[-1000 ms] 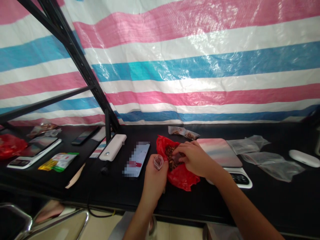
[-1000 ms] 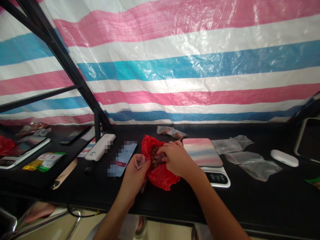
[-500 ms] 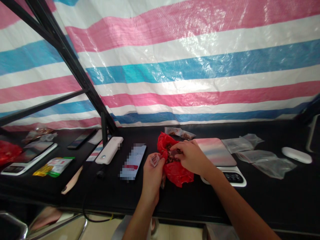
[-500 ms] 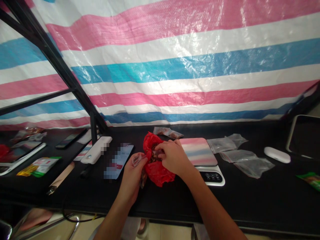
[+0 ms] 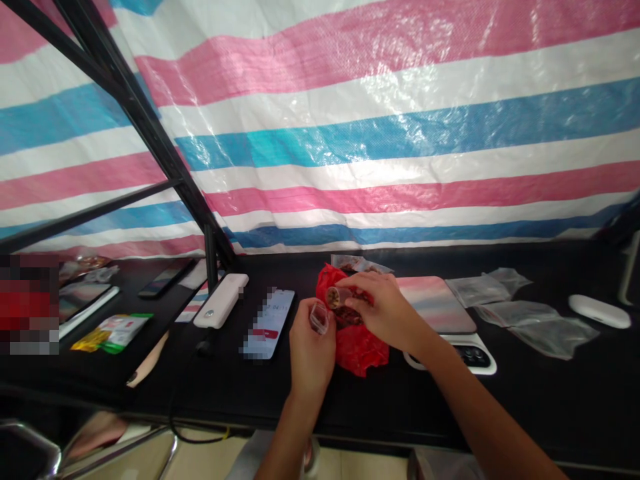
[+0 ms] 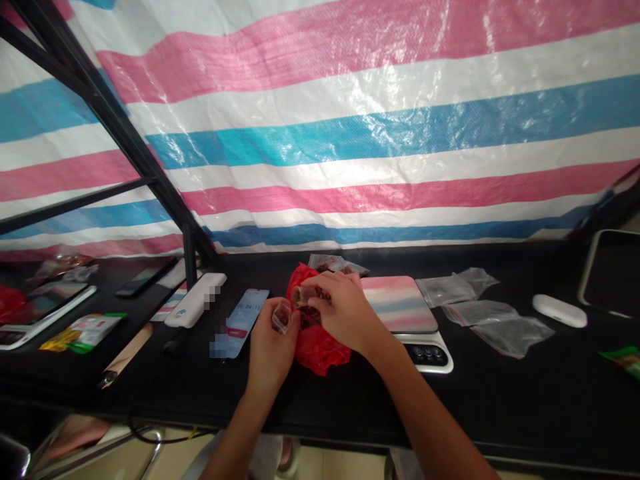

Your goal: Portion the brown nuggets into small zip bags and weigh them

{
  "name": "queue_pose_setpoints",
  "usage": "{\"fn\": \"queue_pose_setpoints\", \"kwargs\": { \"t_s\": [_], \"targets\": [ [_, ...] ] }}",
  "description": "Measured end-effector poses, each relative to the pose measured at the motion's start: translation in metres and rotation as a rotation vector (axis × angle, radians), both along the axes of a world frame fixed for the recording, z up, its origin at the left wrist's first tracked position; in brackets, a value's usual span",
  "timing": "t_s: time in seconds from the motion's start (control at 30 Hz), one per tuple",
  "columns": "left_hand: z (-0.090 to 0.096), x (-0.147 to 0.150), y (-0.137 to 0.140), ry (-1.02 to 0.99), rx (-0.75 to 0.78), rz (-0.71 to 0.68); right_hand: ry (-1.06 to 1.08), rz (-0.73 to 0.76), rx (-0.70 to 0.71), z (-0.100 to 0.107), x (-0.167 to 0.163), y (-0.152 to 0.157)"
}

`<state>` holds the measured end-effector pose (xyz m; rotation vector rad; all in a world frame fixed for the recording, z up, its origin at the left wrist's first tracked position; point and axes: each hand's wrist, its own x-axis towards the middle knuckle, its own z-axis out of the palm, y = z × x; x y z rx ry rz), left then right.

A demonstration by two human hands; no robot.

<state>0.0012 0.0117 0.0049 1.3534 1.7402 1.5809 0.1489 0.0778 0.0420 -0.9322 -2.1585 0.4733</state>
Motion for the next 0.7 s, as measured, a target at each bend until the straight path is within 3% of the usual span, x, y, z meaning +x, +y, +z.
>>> {"fn": "queue_pose_setpoints", "kwargs": {
  "t_s": [0.17,0.27,0.47,0.7],
  "targets": [
    [-0.004,0.007,0.003,0.018,-0.019,-0.018,-0.064,0.099,0.315,0.01,-0.007,-0.013],
    [-0.005,0.01,0.005,0.024,-0.021,-0.005,-0.078,0.108,0.422,0.011,-0.007,-0.015],
    [-0.004,0.009,0.006,0.007,-0.003,0.012,-0.039,0.057,0.389,0.012,-0.003,-0.013],
    [-0.011,-0.011,0.009,-0.045,0.006,0.099,-0.137,-0.14,0.27,-0.002,-0.005,-0.003]
  ]
}}
